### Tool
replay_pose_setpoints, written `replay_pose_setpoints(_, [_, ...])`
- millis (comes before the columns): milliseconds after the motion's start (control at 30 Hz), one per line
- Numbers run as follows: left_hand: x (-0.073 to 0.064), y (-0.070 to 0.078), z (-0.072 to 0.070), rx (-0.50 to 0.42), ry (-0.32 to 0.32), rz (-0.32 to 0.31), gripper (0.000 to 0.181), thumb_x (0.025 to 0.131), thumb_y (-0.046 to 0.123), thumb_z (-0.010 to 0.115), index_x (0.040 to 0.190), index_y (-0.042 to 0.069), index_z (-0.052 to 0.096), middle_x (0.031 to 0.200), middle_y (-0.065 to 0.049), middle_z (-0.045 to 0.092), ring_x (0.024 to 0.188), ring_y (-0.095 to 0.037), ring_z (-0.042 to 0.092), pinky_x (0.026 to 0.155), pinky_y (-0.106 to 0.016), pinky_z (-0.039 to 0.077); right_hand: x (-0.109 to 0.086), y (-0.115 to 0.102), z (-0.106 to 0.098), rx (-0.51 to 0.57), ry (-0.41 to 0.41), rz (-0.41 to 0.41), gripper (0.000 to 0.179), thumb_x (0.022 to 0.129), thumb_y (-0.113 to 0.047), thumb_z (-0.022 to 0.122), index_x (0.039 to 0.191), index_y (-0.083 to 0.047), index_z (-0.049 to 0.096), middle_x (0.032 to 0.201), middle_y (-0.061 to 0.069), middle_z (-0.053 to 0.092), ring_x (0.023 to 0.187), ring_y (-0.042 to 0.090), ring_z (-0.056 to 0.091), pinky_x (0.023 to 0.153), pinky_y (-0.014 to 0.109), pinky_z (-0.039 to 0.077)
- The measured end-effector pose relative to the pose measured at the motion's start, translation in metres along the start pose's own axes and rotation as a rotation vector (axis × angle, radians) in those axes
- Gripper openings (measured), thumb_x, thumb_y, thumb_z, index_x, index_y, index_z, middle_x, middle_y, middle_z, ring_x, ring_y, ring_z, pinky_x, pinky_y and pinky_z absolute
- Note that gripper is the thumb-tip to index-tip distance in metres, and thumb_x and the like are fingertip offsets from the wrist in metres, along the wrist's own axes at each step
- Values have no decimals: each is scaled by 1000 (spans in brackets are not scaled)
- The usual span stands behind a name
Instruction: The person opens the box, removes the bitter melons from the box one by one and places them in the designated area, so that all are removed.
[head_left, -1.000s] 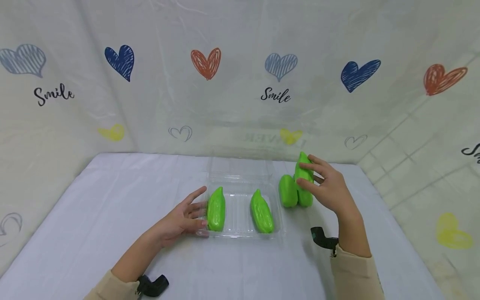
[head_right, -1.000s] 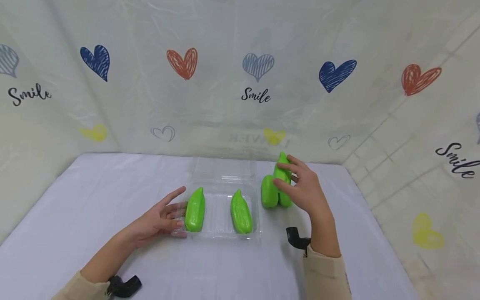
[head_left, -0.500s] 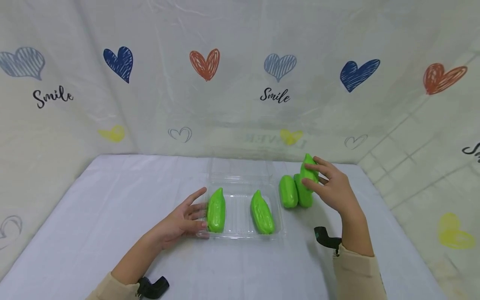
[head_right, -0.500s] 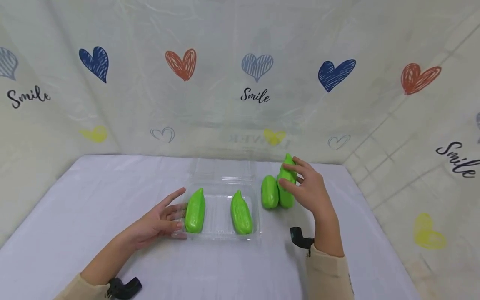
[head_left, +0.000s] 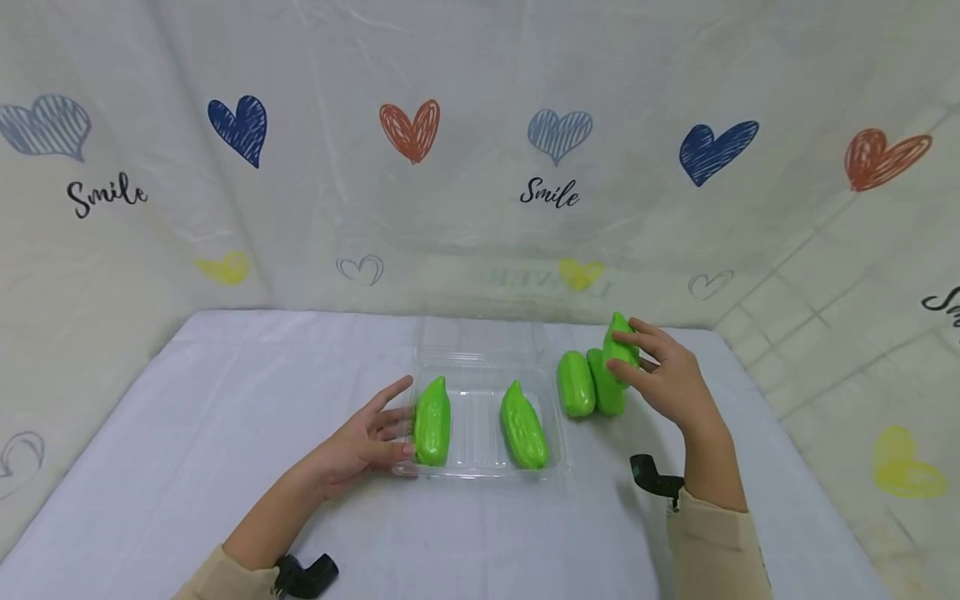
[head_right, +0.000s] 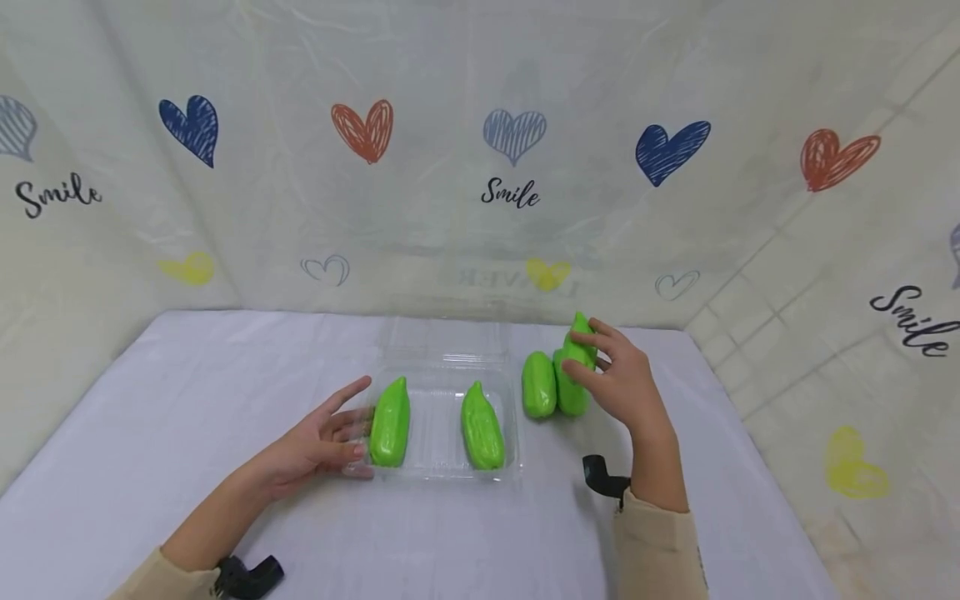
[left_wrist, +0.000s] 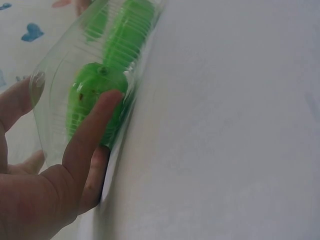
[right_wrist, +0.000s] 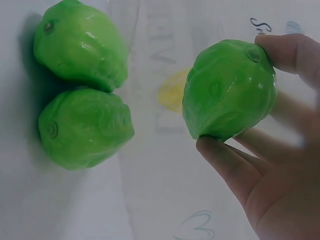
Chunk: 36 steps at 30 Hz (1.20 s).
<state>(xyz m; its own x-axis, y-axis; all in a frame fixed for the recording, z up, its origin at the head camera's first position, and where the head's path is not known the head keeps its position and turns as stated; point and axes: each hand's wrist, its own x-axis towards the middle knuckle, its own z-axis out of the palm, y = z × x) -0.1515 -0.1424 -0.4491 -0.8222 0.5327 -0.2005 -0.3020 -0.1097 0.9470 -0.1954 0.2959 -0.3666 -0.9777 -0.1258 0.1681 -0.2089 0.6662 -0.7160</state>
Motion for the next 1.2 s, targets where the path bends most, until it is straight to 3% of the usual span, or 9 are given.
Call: replay_pose_setpoints(1200, [1,-2,-2,-4,-11,4,102,87,1,73,161,32,9,163,-22,11,148,-46,21,92,-56,54,3,35,-3,8,-5,60,49,97,-23,64,141,-4,55,160,14,32,146,42,30,110,60,38])
